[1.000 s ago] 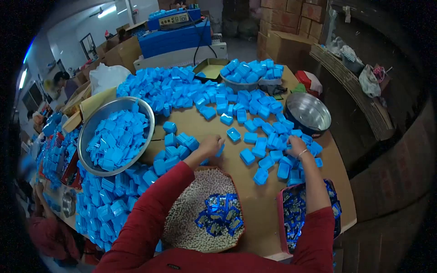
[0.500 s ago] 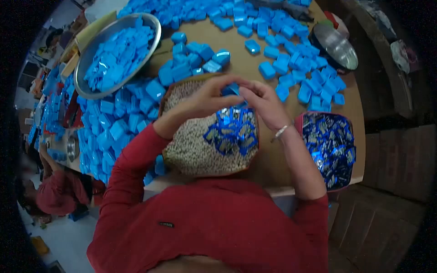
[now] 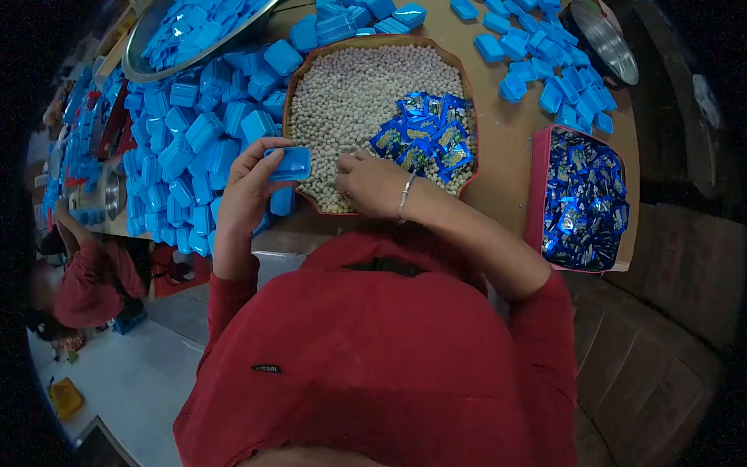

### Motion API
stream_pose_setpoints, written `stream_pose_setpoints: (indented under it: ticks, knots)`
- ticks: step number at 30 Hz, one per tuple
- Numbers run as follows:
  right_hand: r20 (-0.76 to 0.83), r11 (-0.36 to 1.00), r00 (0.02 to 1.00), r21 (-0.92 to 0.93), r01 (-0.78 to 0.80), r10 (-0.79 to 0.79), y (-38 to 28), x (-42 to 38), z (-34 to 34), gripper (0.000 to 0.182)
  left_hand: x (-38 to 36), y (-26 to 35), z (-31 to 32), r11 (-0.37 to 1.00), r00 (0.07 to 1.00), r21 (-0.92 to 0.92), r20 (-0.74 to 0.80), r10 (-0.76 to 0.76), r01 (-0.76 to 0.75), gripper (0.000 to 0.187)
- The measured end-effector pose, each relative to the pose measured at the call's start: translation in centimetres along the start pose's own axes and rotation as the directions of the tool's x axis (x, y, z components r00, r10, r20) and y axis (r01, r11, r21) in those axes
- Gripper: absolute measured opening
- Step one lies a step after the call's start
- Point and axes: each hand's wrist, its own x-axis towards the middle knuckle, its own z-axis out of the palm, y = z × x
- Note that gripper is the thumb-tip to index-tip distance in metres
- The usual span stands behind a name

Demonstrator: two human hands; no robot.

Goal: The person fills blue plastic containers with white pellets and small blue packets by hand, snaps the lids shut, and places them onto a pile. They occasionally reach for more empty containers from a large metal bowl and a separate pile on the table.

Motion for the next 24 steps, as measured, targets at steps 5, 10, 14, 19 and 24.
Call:
stream_pose_setpoints:
  ticks: [5, 10, 14, 19, 24]
  knots:
    - [0.028, 0.978, 0.997, 0.195, -0.077, 0.073, 1.6, -3.0, -1.3, 0.015, 1.3, -1.4, 2.1, 0.979, 0.988, 0.190, 0.151, 0.038, -0.067, 0.024]
    - [-0.037, 0.939, 0.979, 0.294, -0.179, 0.198, 1.4, -2.9, -1.5, 0.014, 2.9, -4.2, 3.2, 0.916, 0.966, 0.393, 0.255, -0.028, -0.077, 0.025]
    - [-0.275, 0.946, 0.936, 0.294, -0.135, 0.219, -1.5, -1.7, -2.9, 0.017, 2.2, -3.5, 4.2, 0.982, 0.984, 0.187, 0.174, -0.040, 0.007, 0.029]
    - [-0.493, 0.913, 0.833, 0.406, -0.035, 0.251, -4.3, -0.9, -4.5, 0.017, 2.4, -2.7, 4.7, 0.939, 0.965, -0.245, 0.166, -0.203, 0.240, 0.040]
    - [-0.204, 0.946, 0.926, 0.005, -0.324, 0.318, -1.6, -3.4, -3.6, 0.014, 3.3, -3.7, 3.3, 0.883, 0.943, -0.369, 0.263, -0.202, 0.292, 0.046]
